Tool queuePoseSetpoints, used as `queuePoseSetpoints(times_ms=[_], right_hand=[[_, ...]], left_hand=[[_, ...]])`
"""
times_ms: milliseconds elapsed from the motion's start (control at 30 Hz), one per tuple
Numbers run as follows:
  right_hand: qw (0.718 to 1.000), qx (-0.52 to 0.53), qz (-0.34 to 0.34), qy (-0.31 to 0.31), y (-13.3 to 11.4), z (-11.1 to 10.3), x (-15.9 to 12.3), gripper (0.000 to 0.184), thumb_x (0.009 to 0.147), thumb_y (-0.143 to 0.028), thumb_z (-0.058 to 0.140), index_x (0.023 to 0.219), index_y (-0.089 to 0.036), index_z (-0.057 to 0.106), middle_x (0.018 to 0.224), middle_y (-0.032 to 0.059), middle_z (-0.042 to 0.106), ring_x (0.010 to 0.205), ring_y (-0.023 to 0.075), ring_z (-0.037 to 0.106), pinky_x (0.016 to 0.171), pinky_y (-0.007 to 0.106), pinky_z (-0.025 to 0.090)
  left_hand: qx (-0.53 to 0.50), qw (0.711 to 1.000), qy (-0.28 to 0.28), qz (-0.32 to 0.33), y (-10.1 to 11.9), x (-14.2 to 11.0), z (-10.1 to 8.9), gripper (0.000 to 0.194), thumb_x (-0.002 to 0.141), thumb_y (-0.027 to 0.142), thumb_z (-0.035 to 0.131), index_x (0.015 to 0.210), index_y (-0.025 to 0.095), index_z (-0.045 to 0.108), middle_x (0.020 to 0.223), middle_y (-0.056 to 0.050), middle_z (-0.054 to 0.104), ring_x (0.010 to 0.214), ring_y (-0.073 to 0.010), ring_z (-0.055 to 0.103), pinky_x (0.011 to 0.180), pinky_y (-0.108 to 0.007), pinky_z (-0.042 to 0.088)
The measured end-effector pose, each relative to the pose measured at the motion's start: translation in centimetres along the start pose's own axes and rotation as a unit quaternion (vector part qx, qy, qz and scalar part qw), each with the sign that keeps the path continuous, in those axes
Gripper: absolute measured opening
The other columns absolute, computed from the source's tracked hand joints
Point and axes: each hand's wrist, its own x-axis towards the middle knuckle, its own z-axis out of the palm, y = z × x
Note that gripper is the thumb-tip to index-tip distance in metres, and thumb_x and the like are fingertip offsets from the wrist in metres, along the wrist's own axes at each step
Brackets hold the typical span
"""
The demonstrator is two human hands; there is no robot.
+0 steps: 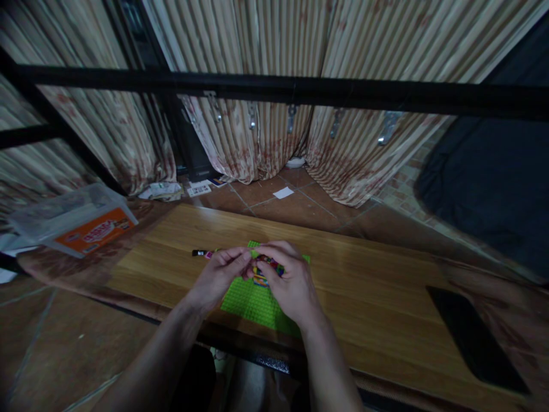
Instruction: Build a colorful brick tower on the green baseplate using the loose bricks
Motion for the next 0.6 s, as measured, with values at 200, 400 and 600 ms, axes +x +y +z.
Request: queuePoseSetpoints(times_ms=[200, 400, 600], right_hand=[[0.999, -0.046, -0.020, 0.006, -0.3, 0.4, 0.0, 0.022, 0.082, -0.020, 0.064, 0.102, -0.027, 0.069, 0.103, 0.0040, 0.066, 0.101, 0.0194, 0.060, 0.088, 0.036, 0.049], [0.996, -0.079, -0.004, 0.048, -0.8, 1.0, -0.1, 0.011, 0.079, -0.020, 0.066, 0.089, -0.025, 0.067, 0.090, 0.0016, 0.067, 0.089, 0.0183, 0.062, 0.078, 0.033, 0.049], [0.989, -0.110, 0.012, 0.093, -0.9, 1.5, -0.1, 0.007, 0.078, -0.021, 0.067, 0.084, -0.024, 0.065, 0.085, 0.0007, 0.066, 0.084, 0.0180, 0.061, 0.075, 0.032, 0.049]], left_hand=[[0.039, 0.999, -0.013, -0.005, 0.0, 0.0, 0.0, 0.035, 0.083, 0.044, 0.059, 0.065, 0.013, 0.061, 0.054, 0.001, 0.054, 0.051, -0.0076, 0.046, 0.053, -0.022, 0.036], [0.026, 0.999, 0.010, -0.018, -0.1, 0.1, 0.4, 0.037, 0.083, 0.046, 0.058, 0.064, 0.014, 0.060, 0.054, 0.002, 0.053, 0.050, -0.0072, 0.044, 0.052, -0.021, 0.034], [0.011, 1.000, -0.020, -0.017, -0.2, 0.1, 0.2, 0.029, 0.080, 0.042, 0.062, 0.074, 0.014, 0.063, 0.058, 0.002, 0.051, 0.055, -0.0082, 0.042, 0.054, -0.022, 0.032]])
